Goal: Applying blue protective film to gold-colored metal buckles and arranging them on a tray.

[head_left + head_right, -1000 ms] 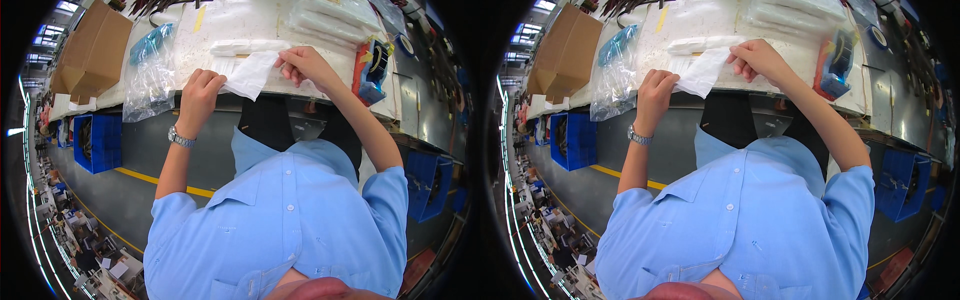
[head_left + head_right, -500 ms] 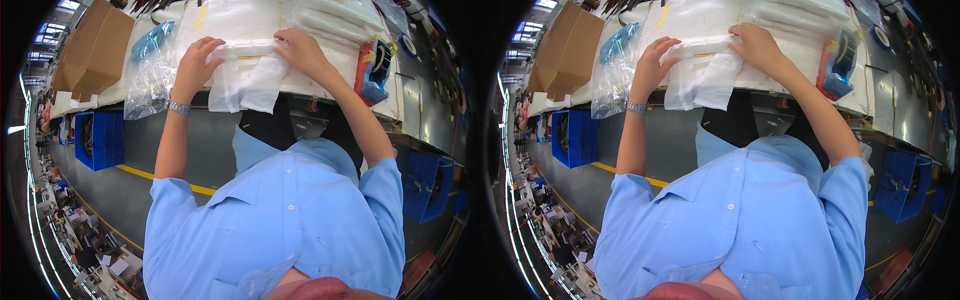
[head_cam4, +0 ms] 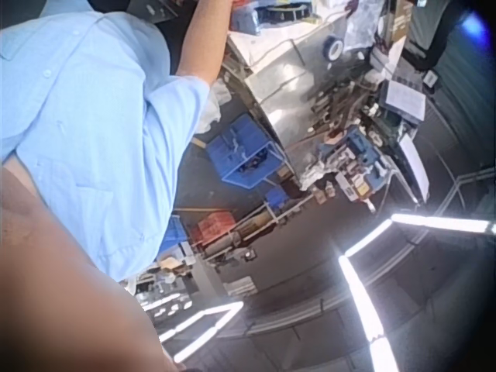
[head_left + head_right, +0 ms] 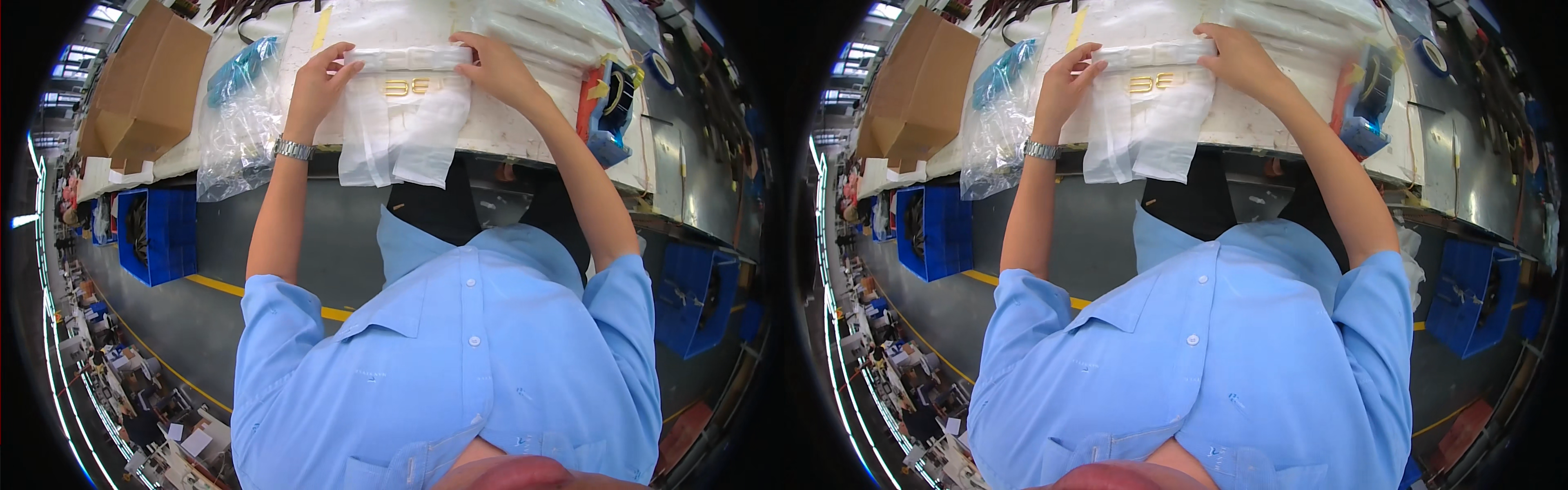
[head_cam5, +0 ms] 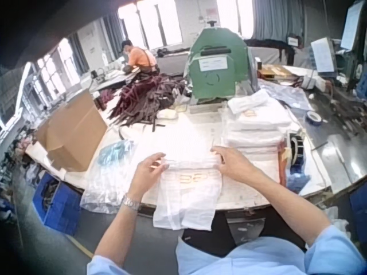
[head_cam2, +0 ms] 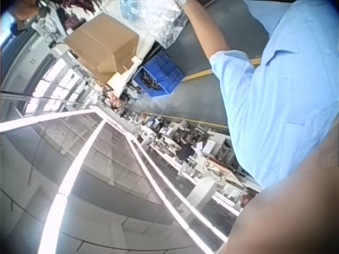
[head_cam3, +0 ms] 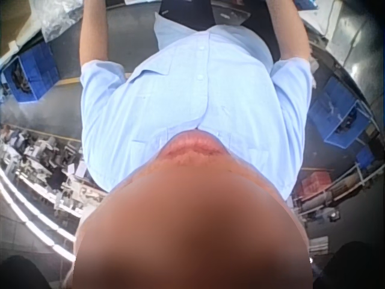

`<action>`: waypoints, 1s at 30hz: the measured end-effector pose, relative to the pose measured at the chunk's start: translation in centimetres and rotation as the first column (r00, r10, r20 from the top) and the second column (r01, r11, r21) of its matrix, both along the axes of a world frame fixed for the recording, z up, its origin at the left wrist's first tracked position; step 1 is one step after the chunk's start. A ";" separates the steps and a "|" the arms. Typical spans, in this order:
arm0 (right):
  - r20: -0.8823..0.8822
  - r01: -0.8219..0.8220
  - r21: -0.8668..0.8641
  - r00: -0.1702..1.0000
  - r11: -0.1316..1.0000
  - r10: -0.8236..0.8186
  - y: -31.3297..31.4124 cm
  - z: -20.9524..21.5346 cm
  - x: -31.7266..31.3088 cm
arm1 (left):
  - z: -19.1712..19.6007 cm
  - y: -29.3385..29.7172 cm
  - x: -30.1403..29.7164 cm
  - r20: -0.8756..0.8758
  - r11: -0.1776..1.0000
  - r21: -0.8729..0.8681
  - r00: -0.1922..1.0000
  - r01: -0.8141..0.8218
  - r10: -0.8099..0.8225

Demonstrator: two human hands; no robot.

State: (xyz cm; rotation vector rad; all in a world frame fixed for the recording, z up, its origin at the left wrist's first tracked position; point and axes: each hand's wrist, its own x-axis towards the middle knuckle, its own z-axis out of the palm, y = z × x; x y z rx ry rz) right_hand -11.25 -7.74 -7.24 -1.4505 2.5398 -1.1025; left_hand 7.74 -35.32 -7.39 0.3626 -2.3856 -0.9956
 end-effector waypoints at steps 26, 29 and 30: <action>-0.473 -0.318 -0.042 0.842 0.947 0.261 -1.5 0.1 1.7 | 2.1 2.6 2.4 0.009 0.685 -0.715 0.981 0.142 -0.194; -0.436 -0.248 -0.037 0.876 0.968 0.208 0.9 0.7 1.5 | 2.1 0.2 4.4 -0.011 0.725 -0.682 0.991 0.091 -0.134; -0.456 -0.237 -0.055 0.870 0.970 0.187 1.9 0.8 1.4 | 1.9 -0.7 5.1 0.019 0.717 -0.689 0.991 0.108 -0.130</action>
